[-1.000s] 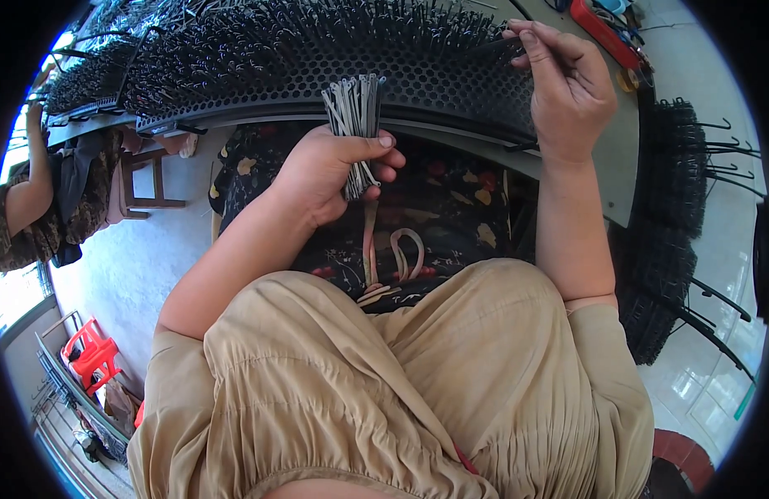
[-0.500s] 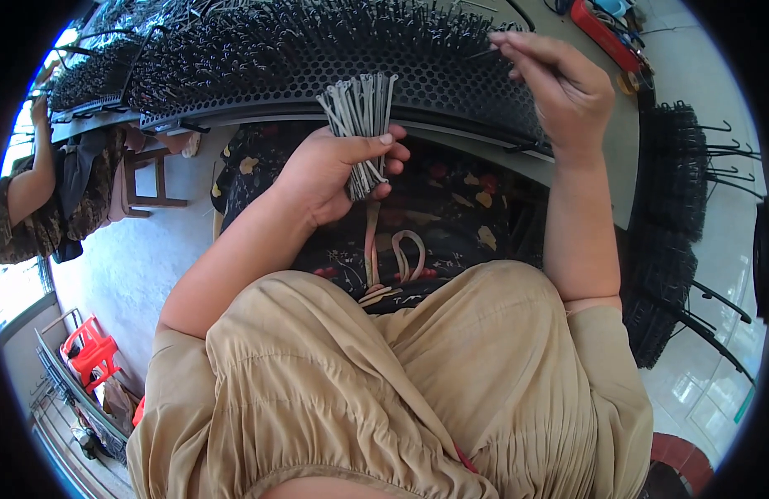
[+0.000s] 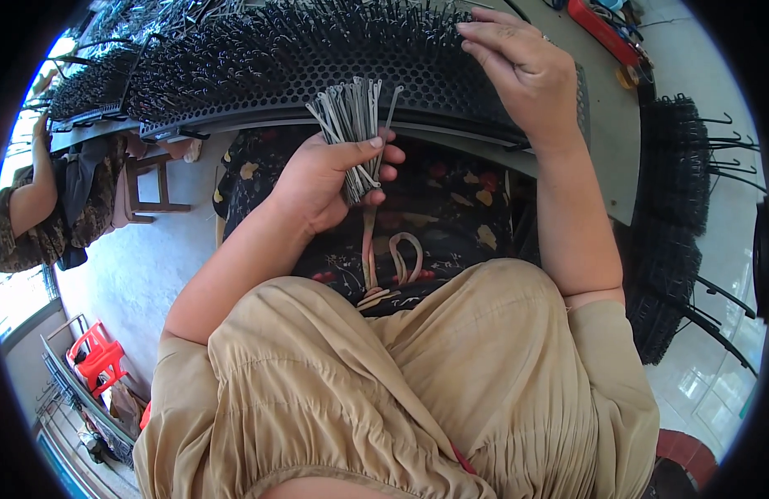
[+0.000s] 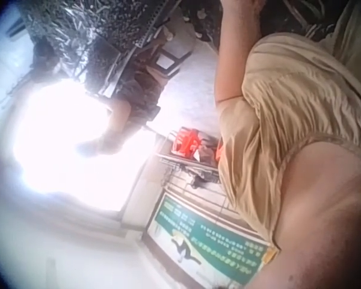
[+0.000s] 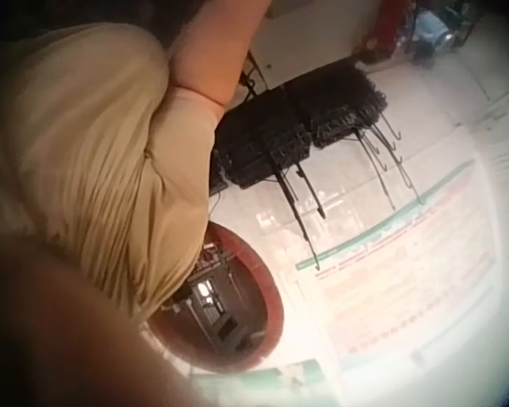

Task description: Sorting thin metal pins and inserting them into the holes of a perforated base plate.

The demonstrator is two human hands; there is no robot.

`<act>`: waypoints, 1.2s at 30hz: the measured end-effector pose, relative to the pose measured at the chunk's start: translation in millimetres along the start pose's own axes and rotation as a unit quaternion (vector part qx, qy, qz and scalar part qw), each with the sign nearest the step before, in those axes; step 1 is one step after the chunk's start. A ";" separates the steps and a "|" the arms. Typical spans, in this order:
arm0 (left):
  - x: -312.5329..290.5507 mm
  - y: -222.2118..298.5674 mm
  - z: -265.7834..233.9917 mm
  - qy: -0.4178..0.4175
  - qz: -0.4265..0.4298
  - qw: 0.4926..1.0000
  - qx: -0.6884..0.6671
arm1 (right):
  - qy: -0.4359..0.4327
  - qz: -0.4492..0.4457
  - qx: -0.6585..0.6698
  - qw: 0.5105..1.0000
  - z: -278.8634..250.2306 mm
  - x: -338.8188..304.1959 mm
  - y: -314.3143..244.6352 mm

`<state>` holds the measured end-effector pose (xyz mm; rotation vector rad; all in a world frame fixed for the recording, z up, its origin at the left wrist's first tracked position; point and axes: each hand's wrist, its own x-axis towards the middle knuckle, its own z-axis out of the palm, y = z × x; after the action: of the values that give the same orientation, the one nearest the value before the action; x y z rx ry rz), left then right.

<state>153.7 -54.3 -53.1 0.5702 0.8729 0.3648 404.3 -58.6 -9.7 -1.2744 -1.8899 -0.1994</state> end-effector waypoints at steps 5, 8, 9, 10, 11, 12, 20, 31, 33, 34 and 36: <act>0.1 -3.9 2.5 0.032 0.019 0.999 0.036 | 0.015 0.034 -0.003 0.999 -8.3 5.3 -26.3; 1.3 -7.2 2.9 0.034 0.033 0.998 0.045 | 0.018 0.044 -0.014 0.999 -11.1 3.1 -25.7; 0.6 -7.6 4.0 0.034 0.032 0.998 0.045 | 0.017 0.042 -0.023 0.999 -12.3 2.9 -25.1; 0.5 -7.3 5.7 0.037 0.039 0.998 0.043 | 0.017 0.043 -0.023 0.999 -12.6 3.1 -24.8; 0.5 -7.1 6.5 0.041 0.045 0.997 0.041 | 0.037 0.036 -0.034 0.998 -12.8 3.3 -24.6; 1.1 -7.8 5.6 0.041 0.045 0.997 0.041 | 0.056 0.030 -0.045 0.997 -12.7 3.3 -24.3; 3.0 -7.1 18.9 -0.022 0.053 0.997 0.046 | -0.066 0.366 0.376 0.848 1.7 -38.0 -46.6; 10.2 -2.8 24.9 -0.019 -0.018 1.000 -0.014 | 0.161 0.196 0.266 0.930 -12.3 -23.8 -1.5; 6.8 -2.6 28.1 -0.009 -0.020 0.999 -0.046 | 0.172 0.143 0.206 0.953 -9.6 -24.7 0.4; 6.2 -2.2 27.6 -0.029 -0.021 0.998 -0.060 | 0.179 0.121 0.201 0.956 -5.8 -25.2 0.0; 7.1 -2.3 22.8 -0.048 -0.023 0.996 -0.075 | 0.185 0.100 0.197 0.958 -0.6 -26.3 0.9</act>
<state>176.4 -59.7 -47.1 0.4250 0.7577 0.3553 409.1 -76.8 -28.1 -1.0580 -1.3861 0.0441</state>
